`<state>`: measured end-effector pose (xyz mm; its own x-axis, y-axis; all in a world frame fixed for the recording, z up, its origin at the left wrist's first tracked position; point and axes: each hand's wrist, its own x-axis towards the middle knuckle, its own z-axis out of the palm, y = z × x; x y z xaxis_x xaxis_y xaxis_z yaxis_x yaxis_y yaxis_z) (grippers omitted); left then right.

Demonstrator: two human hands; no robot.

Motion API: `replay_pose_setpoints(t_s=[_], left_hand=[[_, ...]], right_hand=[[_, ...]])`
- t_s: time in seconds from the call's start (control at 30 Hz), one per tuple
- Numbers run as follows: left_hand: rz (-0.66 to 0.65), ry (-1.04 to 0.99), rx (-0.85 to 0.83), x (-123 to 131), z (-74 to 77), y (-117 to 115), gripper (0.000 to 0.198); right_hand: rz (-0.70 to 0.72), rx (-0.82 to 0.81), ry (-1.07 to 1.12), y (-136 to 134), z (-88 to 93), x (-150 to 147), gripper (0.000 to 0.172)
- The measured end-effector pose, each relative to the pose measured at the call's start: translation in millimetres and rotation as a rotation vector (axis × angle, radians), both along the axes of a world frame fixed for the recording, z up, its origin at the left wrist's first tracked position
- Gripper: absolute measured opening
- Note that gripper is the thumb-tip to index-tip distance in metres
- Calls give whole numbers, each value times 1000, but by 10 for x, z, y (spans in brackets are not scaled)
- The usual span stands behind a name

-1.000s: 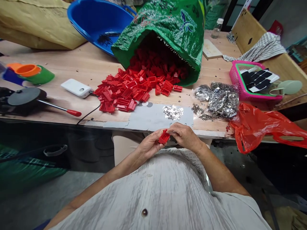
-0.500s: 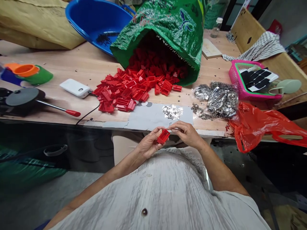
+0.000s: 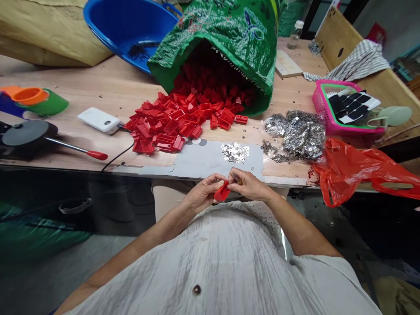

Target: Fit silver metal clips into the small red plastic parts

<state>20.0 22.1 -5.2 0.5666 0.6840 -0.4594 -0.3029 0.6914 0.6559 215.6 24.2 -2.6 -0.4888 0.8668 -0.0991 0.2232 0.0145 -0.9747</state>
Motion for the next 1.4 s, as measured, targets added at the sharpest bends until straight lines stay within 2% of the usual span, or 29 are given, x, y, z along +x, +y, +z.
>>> replay_pose_setpoints(t_s=[0.1,0.17,0.23,0.3,0.4,0.47,0.53,0.83,1.17,1.27,1.4], left_hand=[[-55,85,56,-35,-1,32,39],[-31,199,196,-53,7,36,39],[33,335,450,-64,4,23,39],[104,444,774,-67,-24,1,37],[181,582,1210,-56,-101,-27,37],[225,672,1384,-49,-147,-33,35],[256,715,1467,-50,-167,-32,31],[302,709,1485,-83,-140,-61,27],[285,510,1479,-161,-159,-83,30],[312,474,1448,-188,-187,-92,30],[350,458,1330,-200,-222,-96,28]], right_hand=[[-37,-26,20,-19,-45,-21,18],[-108,-16,-1,-24,-79,-8,18],[-194,9,-25,-26,-110,17,20],[-275,38,-40,-33,-134,32,21],[-333,63,-69,-56,-147,10,21],[-340,57,-79,-71,-138,-26,21],[-349,41,-64,-77,-121,-59,22],[-326,-129,110,-86,-66,-108,28],[-219,-309,274,-154,-15,-79,35],[-199,-398,315,-156,-15,-103,41],[-136,-427,294,-76,1,-80,47]])
